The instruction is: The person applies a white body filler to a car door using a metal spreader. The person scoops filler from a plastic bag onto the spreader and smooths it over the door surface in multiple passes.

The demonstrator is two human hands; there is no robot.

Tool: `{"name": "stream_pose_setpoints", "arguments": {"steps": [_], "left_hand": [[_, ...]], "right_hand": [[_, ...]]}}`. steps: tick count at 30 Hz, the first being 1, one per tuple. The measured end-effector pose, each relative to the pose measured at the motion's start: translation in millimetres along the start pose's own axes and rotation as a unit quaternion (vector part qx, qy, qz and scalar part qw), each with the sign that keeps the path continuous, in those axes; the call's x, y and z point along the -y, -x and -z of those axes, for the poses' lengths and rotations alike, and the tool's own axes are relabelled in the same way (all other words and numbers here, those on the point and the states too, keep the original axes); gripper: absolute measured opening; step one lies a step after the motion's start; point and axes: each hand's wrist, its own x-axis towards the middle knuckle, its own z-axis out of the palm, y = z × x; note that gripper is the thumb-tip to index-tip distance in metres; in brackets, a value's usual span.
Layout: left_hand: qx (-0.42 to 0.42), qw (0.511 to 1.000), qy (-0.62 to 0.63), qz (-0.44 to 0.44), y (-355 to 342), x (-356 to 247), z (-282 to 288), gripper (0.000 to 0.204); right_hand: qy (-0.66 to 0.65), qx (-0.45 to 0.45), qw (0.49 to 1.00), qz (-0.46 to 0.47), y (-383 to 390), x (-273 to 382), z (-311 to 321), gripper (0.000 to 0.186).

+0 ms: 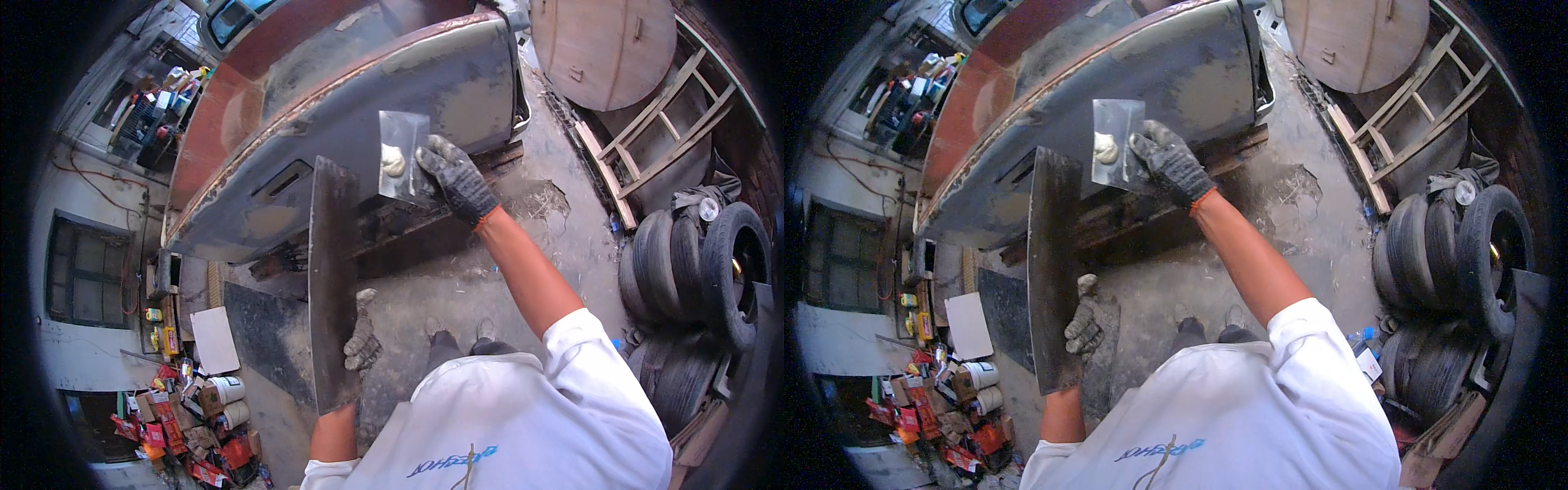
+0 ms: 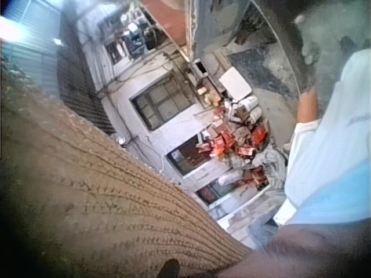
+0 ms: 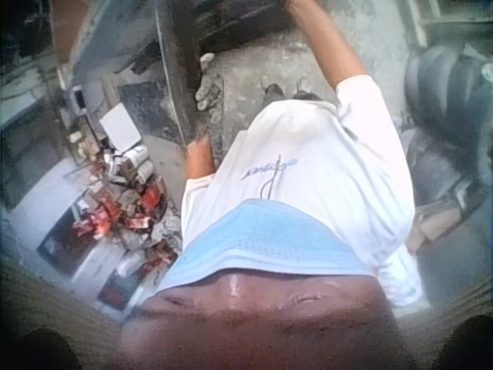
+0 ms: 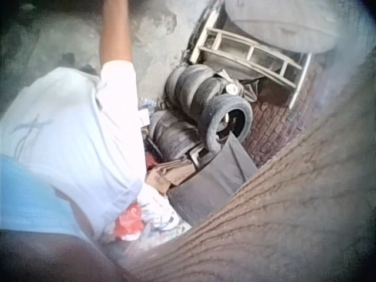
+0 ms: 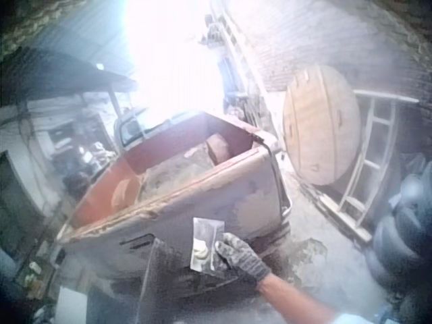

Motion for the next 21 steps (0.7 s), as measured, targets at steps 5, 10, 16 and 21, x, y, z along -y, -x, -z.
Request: {"name": "stream_pose_setpoints", "arguments": {"steps": [5, 10, 16, 21], "left_hand": [[-0.111, 0.988, -0.082, 0.068, -3.4, 6.4, -25.9, 0.051], [-0.146, 0.980, -0.107, 0.087, -9.9, 6.9, -39.0, 0.051], [-0.152, 0.984, -0.079, 0.054, -20.7, 13.8, -26.6, 0.042], [-0.234, 0.746, -0.574, -0.244, -32.0, 27.1, 26.6, 0.036]], "right_hand": [[0.152, -0.014, 0.987, 0.053, -17.3, 19.0, -9.1, 0.027], [0.287, 0.048, 0.944, 0.152, 4.3, 24.7, -31.0, 0.026], [0.265, 0.045, 0.913, 0.308, 62.4, 16.2, -64.5, 0.021], [0.288, 0.102, 0.849, 0.430, 115.2, 41.3, -87.3, 0.023]]}}
